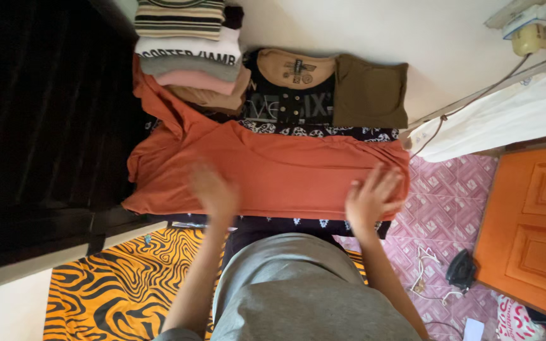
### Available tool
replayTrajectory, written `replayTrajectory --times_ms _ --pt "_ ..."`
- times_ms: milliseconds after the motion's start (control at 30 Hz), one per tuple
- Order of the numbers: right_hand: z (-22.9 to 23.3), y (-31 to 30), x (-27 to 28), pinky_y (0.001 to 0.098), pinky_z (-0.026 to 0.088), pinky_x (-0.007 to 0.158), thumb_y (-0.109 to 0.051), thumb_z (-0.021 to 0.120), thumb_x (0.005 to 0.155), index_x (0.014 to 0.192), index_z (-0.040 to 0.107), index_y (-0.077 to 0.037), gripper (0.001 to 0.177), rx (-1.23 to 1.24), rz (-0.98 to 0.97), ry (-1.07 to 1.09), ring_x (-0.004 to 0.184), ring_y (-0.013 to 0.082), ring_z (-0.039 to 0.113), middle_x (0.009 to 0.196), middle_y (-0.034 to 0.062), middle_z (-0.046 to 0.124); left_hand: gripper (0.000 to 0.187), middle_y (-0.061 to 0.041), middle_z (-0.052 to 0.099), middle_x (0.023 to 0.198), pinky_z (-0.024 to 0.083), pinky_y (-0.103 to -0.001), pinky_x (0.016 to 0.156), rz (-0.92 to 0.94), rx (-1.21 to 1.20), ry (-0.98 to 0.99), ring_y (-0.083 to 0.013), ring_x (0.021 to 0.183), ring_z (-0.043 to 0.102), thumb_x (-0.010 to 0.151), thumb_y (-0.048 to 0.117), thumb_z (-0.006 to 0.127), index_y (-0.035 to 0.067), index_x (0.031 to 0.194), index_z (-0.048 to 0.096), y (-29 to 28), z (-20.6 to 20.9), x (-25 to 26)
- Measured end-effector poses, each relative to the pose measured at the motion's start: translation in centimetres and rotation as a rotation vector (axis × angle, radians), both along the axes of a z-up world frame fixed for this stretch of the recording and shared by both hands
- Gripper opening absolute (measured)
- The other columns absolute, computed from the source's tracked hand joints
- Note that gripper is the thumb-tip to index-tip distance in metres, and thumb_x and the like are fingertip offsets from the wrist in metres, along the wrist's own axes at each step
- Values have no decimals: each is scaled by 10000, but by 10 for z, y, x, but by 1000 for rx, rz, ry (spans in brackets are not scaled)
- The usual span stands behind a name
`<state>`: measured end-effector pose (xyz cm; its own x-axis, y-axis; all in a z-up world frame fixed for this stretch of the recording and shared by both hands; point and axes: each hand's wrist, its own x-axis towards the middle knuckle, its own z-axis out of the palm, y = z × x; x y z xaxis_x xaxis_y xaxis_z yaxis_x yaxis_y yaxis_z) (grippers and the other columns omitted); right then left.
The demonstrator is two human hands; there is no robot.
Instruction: The person folds a reddish garment by smoothing it out on a flat surface, folding the sides inward, and rolling it into a compact bundle.
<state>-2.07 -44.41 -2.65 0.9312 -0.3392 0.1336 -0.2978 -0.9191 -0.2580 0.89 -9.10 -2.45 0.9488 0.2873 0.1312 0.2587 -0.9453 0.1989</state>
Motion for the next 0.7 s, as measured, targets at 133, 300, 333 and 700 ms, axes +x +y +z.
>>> replayTrajectory --times_ms 133,300,333,700 --pt "-1 69 -1 806 57 1143 -484 464 1067 1680 187 -124 763 265 409 -109 1573 484 30 1715 283 16 902 -203 207 1697 190 -535 1240 -525 -170 323 -365 1560 205 936 461 577 31 1645 221 -49 14 -13" --pt "2 80 -4 781 92 1154 -560 469 1008 1633 308 -277 705 10 409 58 1587 407 120 1724 204 109 825 -102 205 1686 156 -560 1217 -682 -12 186 -365 1540 182 954 586 506 197 1625 227 11 16 -7" --pt "2 72 -4 788 93 1137 -577 470 998 1629 316 -272 717 -25 354 61 1580 402 133 1718 198 127 821 -118 232 1685 151 -578 1213 -625 1 102 -381 1542 189 941 579 521 208 1621 250 32 16 -10" --pt "-17 33 11 887 -32 1025 -399 478 1038 1659 287 -72 728 15 -131 13 1585 473 97 1727 238 164 711 -120 399 1637 276 -636 1167 -13 -98 78 -372 1445 405 932 237 534 145 1620 381 189 6 -39"
